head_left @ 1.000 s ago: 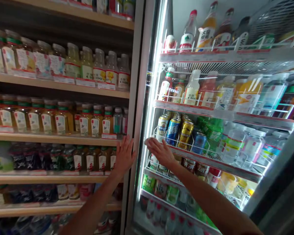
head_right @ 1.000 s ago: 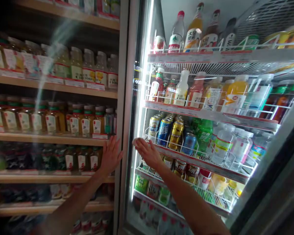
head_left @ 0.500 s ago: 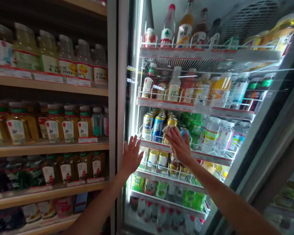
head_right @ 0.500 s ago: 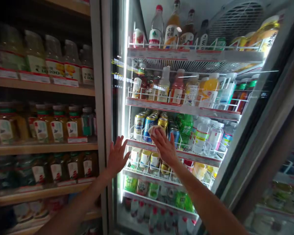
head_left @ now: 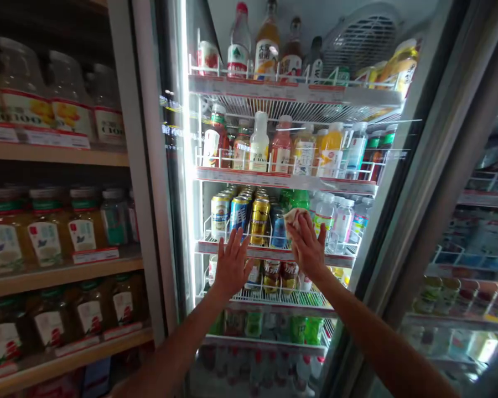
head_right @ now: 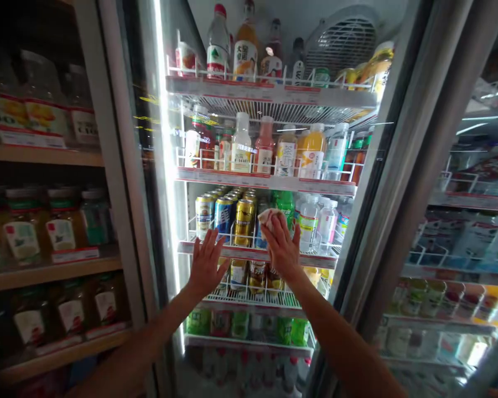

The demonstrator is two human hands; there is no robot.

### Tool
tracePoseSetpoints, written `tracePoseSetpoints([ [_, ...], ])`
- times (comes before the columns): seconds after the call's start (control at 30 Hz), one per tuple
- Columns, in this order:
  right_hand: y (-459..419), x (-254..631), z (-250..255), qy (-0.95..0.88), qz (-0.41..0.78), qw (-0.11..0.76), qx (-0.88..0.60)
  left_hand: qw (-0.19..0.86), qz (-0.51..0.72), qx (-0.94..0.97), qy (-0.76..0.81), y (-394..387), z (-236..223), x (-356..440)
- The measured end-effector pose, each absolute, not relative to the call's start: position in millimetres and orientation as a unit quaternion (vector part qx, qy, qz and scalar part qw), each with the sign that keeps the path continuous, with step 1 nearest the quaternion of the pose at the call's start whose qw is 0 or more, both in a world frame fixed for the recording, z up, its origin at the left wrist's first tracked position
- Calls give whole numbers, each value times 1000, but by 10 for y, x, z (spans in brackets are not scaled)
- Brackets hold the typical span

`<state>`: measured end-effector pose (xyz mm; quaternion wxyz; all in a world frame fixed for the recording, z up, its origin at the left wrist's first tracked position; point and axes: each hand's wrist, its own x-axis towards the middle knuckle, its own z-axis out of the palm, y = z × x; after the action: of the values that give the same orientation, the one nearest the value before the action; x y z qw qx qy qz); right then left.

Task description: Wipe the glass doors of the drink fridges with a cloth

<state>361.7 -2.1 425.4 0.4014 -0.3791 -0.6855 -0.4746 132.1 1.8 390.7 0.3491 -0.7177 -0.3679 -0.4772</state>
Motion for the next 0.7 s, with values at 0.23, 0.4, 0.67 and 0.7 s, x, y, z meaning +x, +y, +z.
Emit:
tracePoseSetpoints([
  [0.23, -160, 3971, 3914, -741, -476, 325, -345, 339, -481, -734, -340, -18, 3979, 1643],
  [0.4, -101, 4311, 4459, -631, -494, 440, -405, 335, -495, -731, -329, 6, 4079, 1924],
  [0.67, -200, 4737, 4188, -668, -506, 386, -387, 343, -500, -732, -310, 0, 4182, 2159],
  [0.7, -183, 4824, 4283, -649, -511, 403, -394, 344, -504, -729, -309, 10, 4217, 2162],
])
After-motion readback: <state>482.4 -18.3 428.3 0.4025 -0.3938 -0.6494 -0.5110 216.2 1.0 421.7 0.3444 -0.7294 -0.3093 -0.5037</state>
